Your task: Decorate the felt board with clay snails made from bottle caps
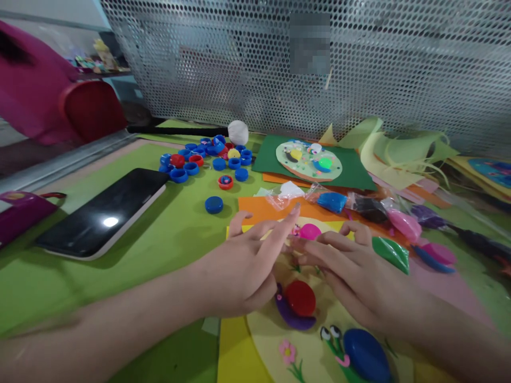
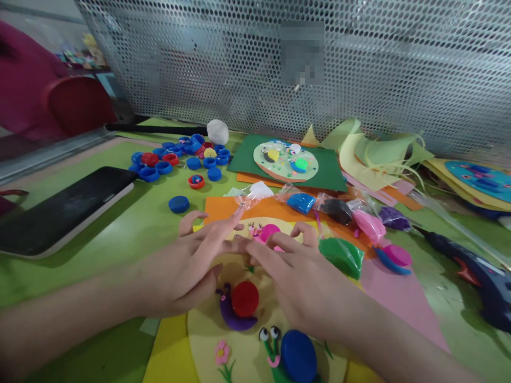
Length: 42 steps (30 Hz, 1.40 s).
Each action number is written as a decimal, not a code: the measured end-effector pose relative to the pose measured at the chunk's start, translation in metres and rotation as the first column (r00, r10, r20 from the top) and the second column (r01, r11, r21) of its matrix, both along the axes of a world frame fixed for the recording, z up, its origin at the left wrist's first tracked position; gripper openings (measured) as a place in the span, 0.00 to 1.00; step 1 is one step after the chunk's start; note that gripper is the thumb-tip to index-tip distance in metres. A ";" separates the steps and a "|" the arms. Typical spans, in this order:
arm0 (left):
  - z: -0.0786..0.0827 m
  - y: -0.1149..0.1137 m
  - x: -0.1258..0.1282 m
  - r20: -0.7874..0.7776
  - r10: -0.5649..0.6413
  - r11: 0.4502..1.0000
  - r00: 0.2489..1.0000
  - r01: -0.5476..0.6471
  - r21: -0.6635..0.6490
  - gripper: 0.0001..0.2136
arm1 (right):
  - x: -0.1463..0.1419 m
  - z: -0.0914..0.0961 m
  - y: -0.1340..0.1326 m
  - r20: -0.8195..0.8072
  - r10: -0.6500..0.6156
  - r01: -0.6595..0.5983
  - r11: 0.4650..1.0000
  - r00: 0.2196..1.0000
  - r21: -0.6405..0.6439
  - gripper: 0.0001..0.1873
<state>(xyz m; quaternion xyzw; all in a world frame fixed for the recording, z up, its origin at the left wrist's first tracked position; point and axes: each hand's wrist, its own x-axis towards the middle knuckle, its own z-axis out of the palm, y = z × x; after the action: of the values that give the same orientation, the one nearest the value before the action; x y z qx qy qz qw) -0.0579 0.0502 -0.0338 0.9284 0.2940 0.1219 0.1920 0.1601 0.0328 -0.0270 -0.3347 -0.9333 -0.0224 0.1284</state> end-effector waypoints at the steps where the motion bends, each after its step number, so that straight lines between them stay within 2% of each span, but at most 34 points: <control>1: 0.001 0.000 0.000 -0.004 0.007 1.000 1.000 -0.007 0.004 0.37 | 0.000 0.000 0.000 0.003 -0.002 0.002 1.000 1.000 -0.001 0.22; 14: 0.000 0.000 -0.002 -0.029 -0.003 0.985 1.000 0.008 0.171 0.37 | 0.000 -0.004 0.002 -0.033 0.025 -0.025 1.000 0.999 -0.010 0.23; 22: -0.001 -0.002 -0.003 -0.053 -0.003 0.967 0.999 0.016 0.254 0.37 | 0.003 0.002 0.001 -0.087 0.022 -0.015 0.997 0.996 0.076 0.22; 36: 0.001 -0.003 -0.004 -0.090 0.003 0.976 0.996 0.017 0.219 0.38 | 0.007 0.001 0.000 -0.084 0.004 0.001 0.998 0.996 0.061 0.23; 39: -0.001 -0.002 -0.005 -0.074 -0.002 0.981 0.997 0.016 0.192 0.37 | 0.010 0.002 0.001 -0.088 -0.054 0.058 0.997 0.995 0.046 0.23; 42: -0.003 -0.002 -0.005 -0.044 0.012 0.986 0.999 -0.005 0.165 0.37 | 0.011 0.003 0.002 -0.111 -0.152 0.149 0.988 0.982 -0.032 0.24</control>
<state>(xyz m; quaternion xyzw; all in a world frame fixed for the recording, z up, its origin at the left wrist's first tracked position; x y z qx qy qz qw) -0.0632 0.0480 -0.0366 0.9423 0.2909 0.1259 0.1074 0.1715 0.0344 -0.0236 -0.4067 -0.8966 -0.0020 0.1752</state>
